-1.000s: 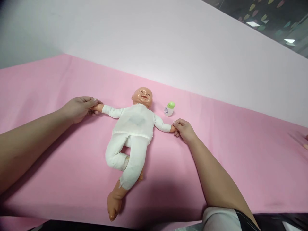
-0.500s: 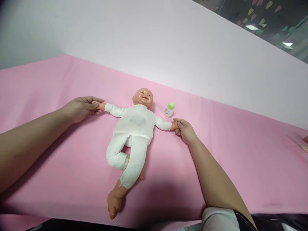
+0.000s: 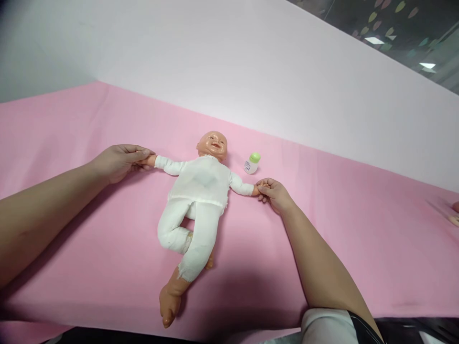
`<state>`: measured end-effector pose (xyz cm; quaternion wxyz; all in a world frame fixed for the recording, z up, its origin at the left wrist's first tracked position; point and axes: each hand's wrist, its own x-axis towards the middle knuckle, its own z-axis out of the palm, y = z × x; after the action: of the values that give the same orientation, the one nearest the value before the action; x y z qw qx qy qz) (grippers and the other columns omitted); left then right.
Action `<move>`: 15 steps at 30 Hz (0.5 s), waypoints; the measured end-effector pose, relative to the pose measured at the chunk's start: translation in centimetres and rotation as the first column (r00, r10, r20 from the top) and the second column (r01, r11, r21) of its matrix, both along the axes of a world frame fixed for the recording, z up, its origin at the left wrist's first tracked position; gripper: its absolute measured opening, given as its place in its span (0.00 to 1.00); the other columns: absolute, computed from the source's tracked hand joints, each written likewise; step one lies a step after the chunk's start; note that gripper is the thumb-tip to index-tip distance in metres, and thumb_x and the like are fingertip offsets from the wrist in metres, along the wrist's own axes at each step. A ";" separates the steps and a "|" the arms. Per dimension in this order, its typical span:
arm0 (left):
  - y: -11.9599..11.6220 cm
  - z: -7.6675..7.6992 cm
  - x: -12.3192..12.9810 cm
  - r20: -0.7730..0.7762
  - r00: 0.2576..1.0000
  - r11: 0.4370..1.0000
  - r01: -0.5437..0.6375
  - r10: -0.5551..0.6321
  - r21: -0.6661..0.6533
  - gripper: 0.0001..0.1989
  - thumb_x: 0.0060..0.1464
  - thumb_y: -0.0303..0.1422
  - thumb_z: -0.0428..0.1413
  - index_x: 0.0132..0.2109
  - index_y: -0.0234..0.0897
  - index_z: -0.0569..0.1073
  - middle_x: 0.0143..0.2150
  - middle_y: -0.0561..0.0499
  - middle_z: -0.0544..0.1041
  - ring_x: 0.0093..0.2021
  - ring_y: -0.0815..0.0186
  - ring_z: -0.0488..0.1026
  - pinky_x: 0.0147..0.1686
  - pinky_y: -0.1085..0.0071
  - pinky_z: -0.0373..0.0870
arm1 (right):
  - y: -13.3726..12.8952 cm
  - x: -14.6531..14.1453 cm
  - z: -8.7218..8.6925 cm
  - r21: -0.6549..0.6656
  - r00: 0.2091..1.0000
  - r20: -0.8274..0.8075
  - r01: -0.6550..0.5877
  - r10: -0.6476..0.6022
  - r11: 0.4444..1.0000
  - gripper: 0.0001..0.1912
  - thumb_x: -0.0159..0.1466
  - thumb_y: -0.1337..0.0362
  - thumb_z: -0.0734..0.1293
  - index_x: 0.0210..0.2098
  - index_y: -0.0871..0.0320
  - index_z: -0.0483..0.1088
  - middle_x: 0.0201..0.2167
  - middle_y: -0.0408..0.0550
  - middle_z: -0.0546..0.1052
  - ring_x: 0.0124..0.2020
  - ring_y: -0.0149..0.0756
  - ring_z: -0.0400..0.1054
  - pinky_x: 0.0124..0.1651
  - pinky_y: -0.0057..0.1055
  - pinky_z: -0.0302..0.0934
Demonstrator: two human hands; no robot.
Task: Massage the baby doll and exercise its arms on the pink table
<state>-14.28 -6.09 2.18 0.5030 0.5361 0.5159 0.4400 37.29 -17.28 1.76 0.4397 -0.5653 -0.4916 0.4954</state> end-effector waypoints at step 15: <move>0.5 -0.3 0.2 0.058 0.997 0.998 -0.057 0.059 -0.022 0.31 0.38 0.49 0.75 0.47 0.42 0.78 0.31 0.53 0.79 0.31 0.63 0.75 0.47 0.50 0.72 | 0.5 -0.4 -0.6 0.036 0.989 -0.021 0.148 -0.147 0.988 0.28 0.59 0.44 0.79 0.49 0.55 0.74 0.21 0.38 0.71 0.16 0.27 0.57 0.17 0.23 0.48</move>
<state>-14.09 -5.60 1.89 0.5102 0.5026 0.5206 0.4648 36.89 -16.74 1.16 0.4903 -0.5871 -0.4536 0.4573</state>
